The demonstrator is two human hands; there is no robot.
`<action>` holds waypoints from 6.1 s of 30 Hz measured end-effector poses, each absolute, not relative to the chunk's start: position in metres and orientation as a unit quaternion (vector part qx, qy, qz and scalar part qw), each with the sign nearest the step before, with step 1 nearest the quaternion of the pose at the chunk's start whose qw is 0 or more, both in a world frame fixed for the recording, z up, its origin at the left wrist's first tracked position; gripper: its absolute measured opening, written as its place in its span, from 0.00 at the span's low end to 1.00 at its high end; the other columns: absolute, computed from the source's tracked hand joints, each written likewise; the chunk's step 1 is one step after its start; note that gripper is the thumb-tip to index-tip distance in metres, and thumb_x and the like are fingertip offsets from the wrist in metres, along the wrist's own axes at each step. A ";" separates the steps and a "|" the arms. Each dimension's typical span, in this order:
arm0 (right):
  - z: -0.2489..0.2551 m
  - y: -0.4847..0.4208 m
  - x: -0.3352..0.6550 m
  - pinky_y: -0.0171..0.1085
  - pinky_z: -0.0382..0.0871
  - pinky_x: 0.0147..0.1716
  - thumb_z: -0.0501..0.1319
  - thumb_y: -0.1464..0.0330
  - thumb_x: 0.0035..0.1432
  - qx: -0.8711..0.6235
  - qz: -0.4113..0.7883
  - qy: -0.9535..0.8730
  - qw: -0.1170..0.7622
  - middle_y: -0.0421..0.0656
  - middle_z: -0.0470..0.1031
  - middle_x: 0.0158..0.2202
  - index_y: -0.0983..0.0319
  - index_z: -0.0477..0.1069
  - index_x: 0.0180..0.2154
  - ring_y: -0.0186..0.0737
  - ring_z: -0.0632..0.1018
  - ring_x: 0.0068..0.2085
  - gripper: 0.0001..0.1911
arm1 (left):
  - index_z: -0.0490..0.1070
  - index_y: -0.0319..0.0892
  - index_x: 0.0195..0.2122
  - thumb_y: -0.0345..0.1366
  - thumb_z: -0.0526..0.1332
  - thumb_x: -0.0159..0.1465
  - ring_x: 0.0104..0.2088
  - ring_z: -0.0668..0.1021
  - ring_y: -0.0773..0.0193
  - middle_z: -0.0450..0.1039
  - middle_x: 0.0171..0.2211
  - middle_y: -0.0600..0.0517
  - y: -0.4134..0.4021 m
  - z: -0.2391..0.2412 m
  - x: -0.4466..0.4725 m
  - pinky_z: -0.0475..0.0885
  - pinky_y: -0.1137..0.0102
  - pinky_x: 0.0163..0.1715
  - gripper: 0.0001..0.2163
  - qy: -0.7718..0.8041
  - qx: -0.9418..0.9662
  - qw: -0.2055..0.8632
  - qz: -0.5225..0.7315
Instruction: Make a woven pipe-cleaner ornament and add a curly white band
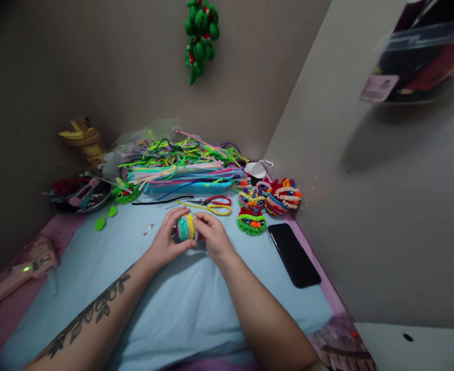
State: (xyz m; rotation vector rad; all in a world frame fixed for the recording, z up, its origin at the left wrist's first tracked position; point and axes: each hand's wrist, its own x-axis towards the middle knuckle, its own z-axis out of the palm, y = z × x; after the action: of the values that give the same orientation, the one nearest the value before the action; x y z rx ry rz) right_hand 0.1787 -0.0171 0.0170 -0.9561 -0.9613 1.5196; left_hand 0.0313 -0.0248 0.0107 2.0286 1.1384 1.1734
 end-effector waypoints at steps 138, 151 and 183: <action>0.019 -0.011 0.190 0.25 0.46 0.13 0.71 0.67 0.36 -0.378 0.771 -0.315 0.404 0.33 0.63 0.14 0.64 0.67 0.23 0.23 0.60 0.15 0.15 | 0.63 0.42 0.54 0.37 0.68 0.53 0.44 0.74 0.60 0.70 0.46 0.48 -0.019 0.007 0.031 0.68 0.68 0.45 0.28 0.396 0.548 0.595 0.434; 0.018 -0.011 0.193 0.23 0.55 0.15 0.74 0.65 0.33 -0.361 0.786 -0.284 0.414 0.36 0.69 0.17 0.65 0.70 0.25 0.24 0.67 0.18 0.18 | 0.61 0.41 0.56 0.38 0.67 0.54 0.42 0.75 0.60 0.72 0.45 0.47 -0.016 0.008 0.029 0.70 0.68 0.42 0.29 0.411 0.559 0.583 0.423; 0.018 -0.013 0.179 0.26 0.48 0.13 0.69 0.70 0.36 -0.367 0.761 -0.281 0.456 0.33 0.66 0.14 0.62 0.70 0.26 0.25 0.61 0.15 0.12 | 0.63 0.40 0.54 0.39 0.68 0.51 0.48 0.73 0.56 0.69 0.51 0.46 -0.017 0.016 0.029 0.68 0.65 0.48 0.29 0.418 0.558 0.561 0.445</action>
State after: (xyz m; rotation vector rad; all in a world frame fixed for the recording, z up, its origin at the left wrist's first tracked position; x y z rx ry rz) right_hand 0.1788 -0.0130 0.0178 -0.9050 -0.6934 1.8760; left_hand 0.0286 -0.0170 0.0163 1.3150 0.9856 1.0495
